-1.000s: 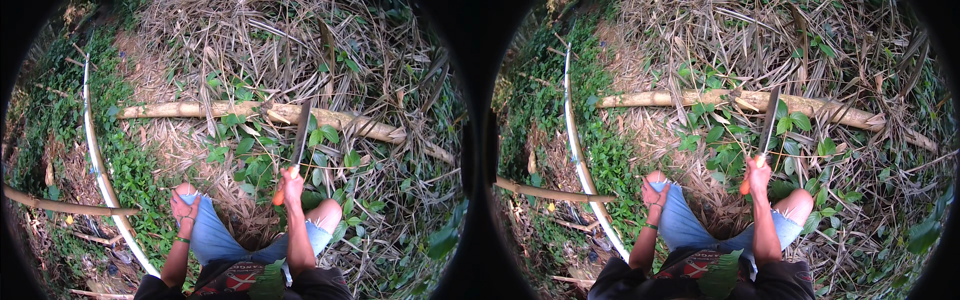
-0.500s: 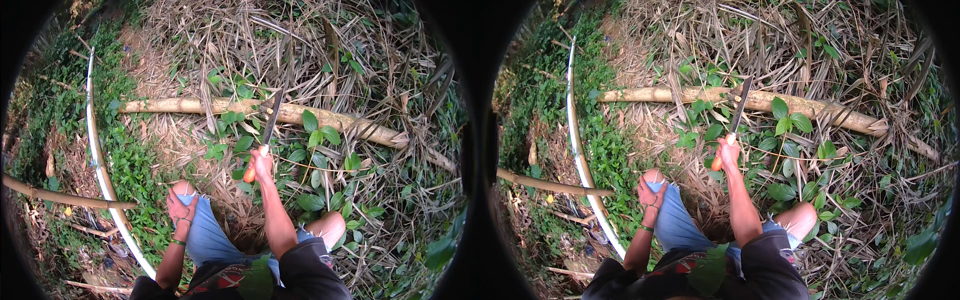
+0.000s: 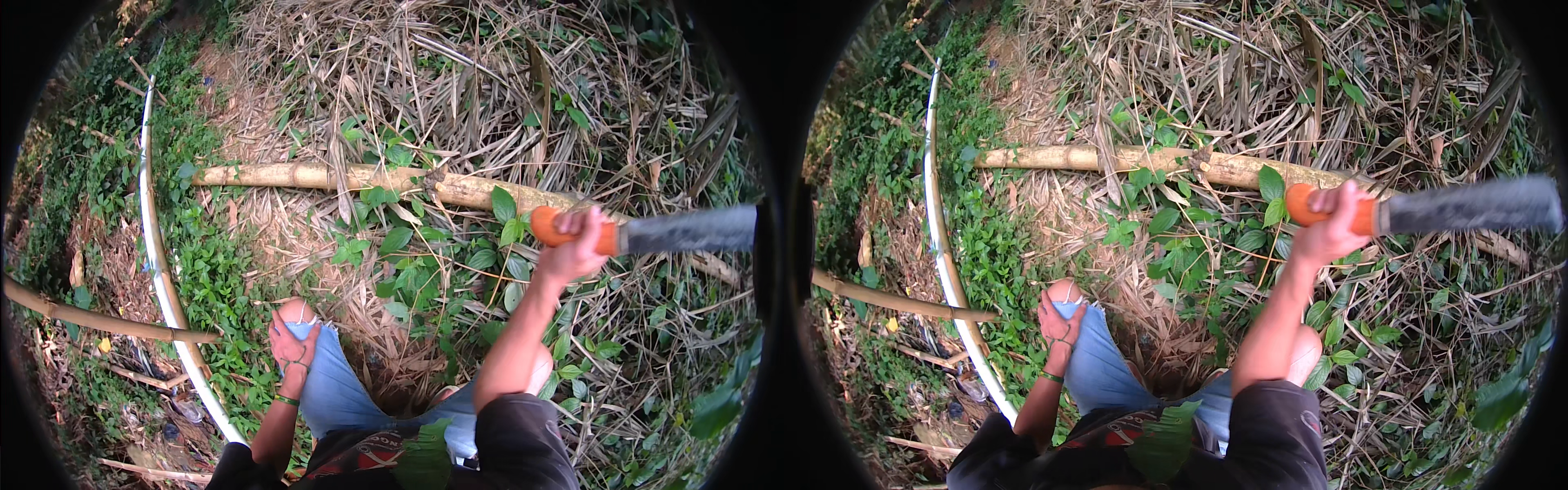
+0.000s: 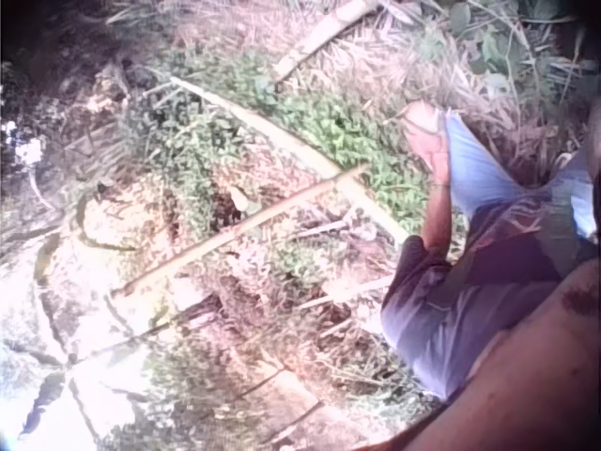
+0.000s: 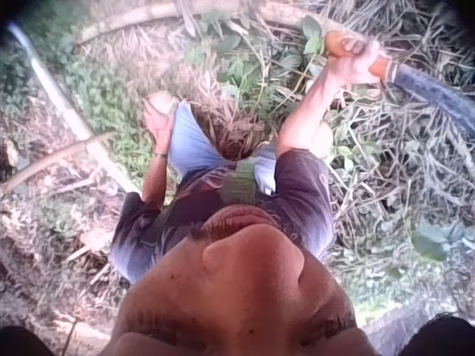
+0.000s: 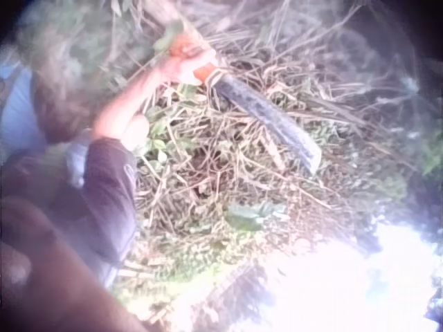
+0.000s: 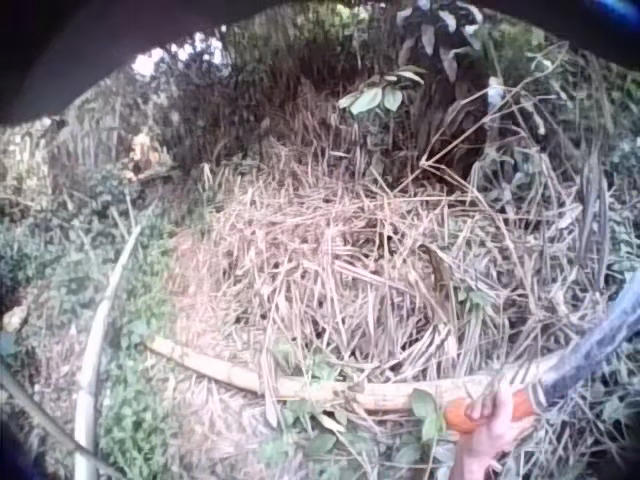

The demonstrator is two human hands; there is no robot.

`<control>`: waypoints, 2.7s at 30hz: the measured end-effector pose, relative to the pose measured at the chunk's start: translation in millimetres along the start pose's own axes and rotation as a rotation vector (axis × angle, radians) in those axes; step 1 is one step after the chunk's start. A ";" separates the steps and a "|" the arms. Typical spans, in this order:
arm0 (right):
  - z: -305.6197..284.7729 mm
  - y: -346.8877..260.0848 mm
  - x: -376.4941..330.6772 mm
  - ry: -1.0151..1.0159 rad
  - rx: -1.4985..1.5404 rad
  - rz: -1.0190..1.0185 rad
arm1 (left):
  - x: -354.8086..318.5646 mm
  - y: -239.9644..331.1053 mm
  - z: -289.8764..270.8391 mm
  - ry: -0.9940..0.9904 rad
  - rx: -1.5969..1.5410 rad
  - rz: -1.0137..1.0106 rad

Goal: The person uses a machete to chop a long bamboo pole lying on the ground. They repeatedly strike the bamboo at the same spot to split it, then reposition the pole and continue chopping at a different location.

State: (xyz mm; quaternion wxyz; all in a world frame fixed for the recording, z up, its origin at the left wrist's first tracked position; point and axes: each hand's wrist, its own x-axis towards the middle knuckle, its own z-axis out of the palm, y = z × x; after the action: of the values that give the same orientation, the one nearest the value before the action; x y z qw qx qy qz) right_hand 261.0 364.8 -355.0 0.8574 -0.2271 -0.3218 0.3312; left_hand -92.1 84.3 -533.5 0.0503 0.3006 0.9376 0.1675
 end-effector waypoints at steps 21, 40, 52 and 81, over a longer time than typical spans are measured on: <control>14.3 26.0 -0.4 -0.098 0.003 0.078 | -4.4 -17.4 -12.4 0.032 -0.074 -0.045; -69.1 156.1 -81.2 -0.529 -0.690 1.311 | 10.9 -19.0 12.8 -0.015 -0.137 0.010; -94.2 203.1 -175.4 -0.370 -0.698 1.057 | 94.7 -109.9 -252.2 1.230 -0.174 0.186; -66.7 166.0 -160.1 -0.222 -0.417 1.323 | 347.8 -285.5 -596.5 1.094 0.293 -0.455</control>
State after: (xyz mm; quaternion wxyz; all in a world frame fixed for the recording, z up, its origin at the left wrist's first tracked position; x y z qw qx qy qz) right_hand 146.1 351.1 -565.4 0.3763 -0.4998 -0.2585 0.7360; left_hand -647.7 -100.9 -69.6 -0.4459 -0.0327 0.8815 0.1517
